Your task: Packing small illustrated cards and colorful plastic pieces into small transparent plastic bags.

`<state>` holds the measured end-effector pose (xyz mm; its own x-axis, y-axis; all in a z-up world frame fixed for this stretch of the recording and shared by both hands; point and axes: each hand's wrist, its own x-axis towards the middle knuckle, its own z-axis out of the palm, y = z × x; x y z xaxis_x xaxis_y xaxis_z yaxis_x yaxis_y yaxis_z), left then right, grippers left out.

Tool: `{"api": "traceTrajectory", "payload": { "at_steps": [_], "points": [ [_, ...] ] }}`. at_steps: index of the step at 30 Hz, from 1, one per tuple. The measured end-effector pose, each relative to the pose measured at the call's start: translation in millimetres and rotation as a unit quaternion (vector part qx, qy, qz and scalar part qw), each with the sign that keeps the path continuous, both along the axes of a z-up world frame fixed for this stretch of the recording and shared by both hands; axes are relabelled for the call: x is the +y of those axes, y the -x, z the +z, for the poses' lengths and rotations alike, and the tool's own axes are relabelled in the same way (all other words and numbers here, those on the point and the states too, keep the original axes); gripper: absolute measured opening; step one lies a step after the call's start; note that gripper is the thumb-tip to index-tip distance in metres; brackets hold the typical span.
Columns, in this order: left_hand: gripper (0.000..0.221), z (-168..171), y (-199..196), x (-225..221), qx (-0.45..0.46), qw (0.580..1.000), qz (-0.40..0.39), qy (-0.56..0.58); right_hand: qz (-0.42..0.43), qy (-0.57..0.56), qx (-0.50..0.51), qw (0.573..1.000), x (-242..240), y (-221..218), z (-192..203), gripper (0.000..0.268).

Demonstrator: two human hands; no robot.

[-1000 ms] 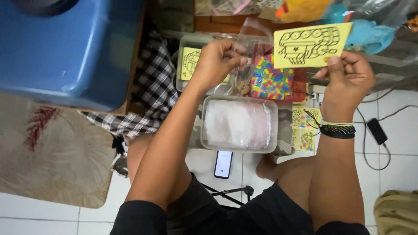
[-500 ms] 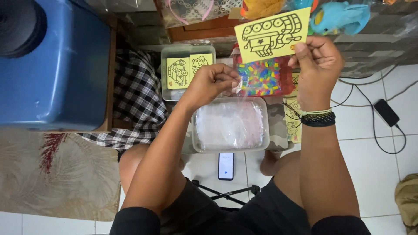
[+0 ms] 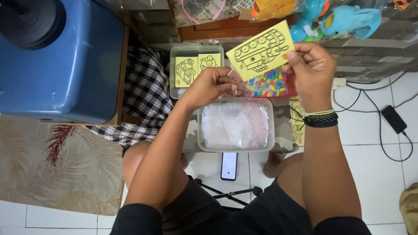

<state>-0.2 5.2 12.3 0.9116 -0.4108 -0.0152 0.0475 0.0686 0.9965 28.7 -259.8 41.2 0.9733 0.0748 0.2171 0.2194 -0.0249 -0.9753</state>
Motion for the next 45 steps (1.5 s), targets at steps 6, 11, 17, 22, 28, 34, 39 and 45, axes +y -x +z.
{"api": "traceTrajectory", "payload": {
  "at_steps": [6,11,17,22,28,34,39,45],
  "points": [
    [0.034,-10,-5,4,-0.020,0.997,-0.041,0.059,-0.038,0.017,-0.013,0.999,-13,-6,1,0.015],
    [0.018,-8,-3,2,0.009,0.998,-0.041,0.045,-0.012,0.046,-0.021,0.999,-6,-1,1,0.015],
    [0.013,-4,-2,3,0.002,0.999,-0.036,0.025,-0.006,0.036,-0.043,0.998,-7,-5,-4,0.015],
    [0.027,-6,-3,3,0.018,0.998,-0.032,0.043,-0.036,0.044,-0.052,0.997,-11,-7,-4,0.017],
    [0.018,-8,-2,-1,0.020,1.000,-0.007,0.020,0.013,0.069,-0.038,0.997,-1,1,3,0.015],
    [0.014,-4,0,-2,0.040,0.999,0.018,-0.004,0.040,0.091,-0.112,0.989,10,5,1,0.020],
    [0.013,-25,-6,0,-0.006,0.999,0.034,-0.012,0.034,0.140,-0.200,0.969,22,7,-7,0.011],
    [0.009,-18,-6,3,-0.019,0.998,0.063,0.003,0.035,0.194,-0.232,0.953,39,15,-4,0.010]
  ]
}}
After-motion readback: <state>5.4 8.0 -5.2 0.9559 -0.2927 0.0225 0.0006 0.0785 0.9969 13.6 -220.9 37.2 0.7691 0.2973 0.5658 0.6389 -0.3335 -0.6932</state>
